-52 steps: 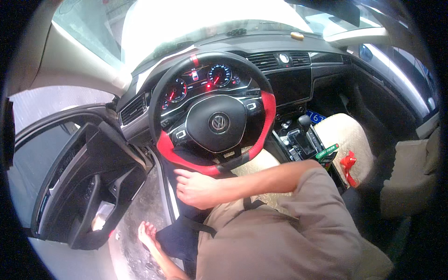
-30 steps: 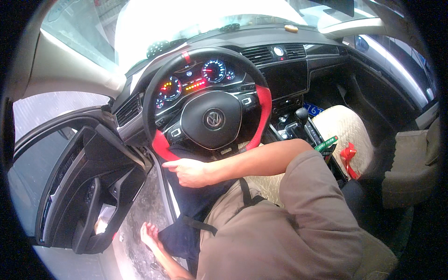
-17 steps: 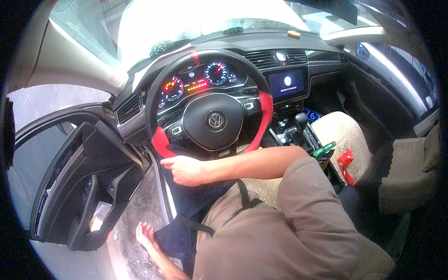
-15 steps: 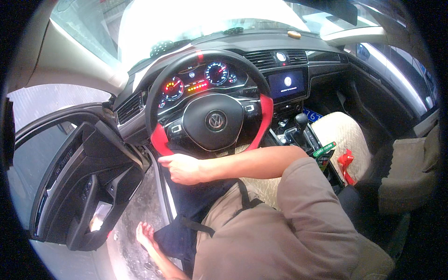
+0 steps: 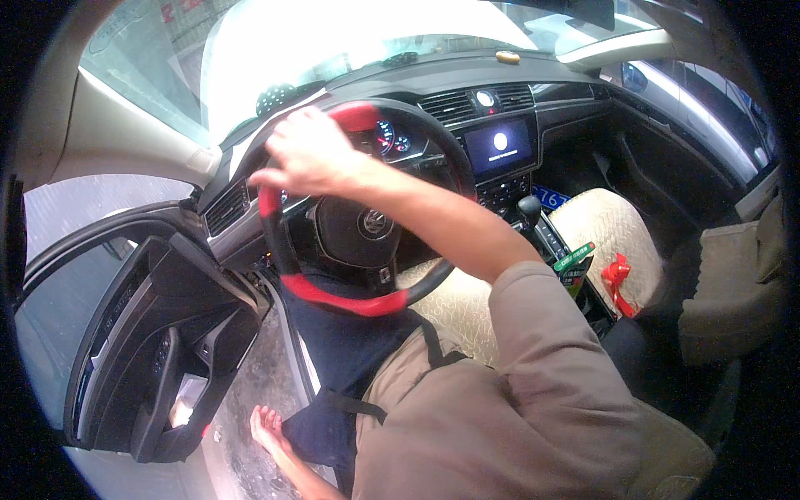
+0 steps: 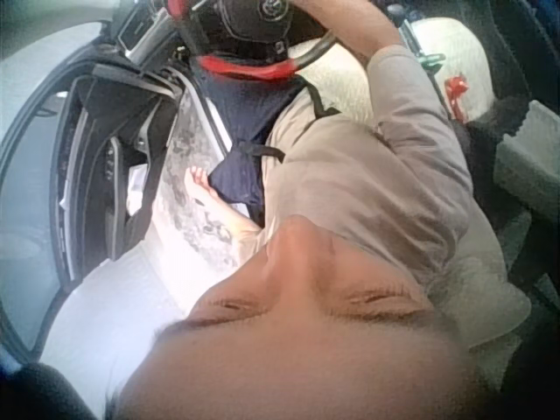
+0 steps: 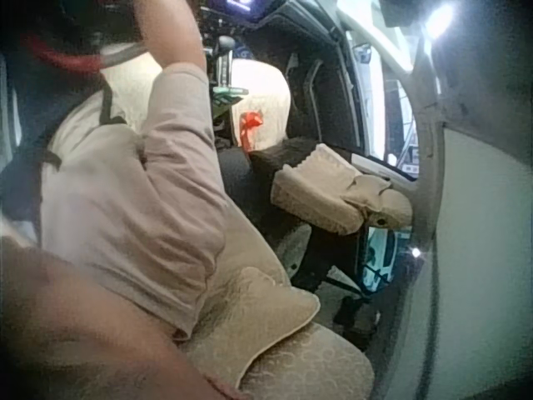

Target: The person retrieves a hammer and a metal rod from a tool cart, walks to a silver sedan, and uses the rod as a lever behind the front bumper while tapping with the hammer to push out a dent. The person briefly enters the car to turn on the headlights, then resumes hammering the bumper area.

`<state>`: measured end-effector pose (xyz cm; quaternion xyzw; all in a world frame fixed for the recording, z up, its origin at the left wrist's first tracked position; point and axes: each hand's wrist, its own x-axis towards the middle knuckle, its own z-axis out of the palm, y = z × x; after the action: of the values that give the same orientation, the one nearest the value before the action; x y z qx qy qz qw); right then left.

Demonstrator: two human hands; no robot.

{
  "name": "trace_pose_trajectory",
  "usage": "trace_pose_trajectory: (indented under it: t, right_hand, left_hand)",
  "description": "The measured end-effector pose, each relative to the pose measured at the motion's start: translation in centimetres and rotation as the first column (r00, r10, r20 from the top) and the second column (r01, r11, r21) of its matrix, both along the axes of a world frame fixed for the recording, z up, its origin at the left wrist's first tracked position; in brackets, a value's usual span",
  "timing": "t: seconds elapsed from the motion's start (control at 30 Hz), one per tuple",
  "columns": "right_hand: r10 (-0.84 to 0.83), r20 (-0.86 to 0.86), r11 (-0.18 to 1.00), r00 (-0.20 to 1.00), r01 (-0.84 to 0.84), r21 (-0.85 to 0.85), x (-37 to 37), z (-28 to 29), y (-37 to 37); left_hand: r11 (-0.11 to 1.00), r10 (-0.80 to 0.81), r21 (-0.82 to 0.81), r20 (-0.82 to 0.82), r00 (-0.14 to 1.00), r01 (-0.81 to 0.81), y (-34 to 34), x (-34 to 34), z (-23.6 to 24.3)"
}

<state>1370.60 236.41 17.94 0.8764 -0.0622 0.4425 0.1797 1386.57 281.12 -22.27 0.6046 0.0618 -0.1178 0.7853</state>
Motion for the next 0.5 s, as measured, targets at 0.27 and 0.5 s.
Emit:
trace_pose_trajectory:
  t: [0.27,0.5]
  right_hand:
    - [-0.146,0.117,0.988,0.982,0.139,0.068,-4.4,-0.5,-4.8]
    - [-0.137,0.158,0.990,0.978,0.128,0.064,-4.6,-0.8,-5.1]
  left_hand:
    - [1.000,0.016,-0.004,-0.014,1.000,-0.016,-0.2,-0.3,-0.1]
    - [1.000,-0.012,-0.009,0.007,1.000,0.012,0.0,-0.1,-0.1]
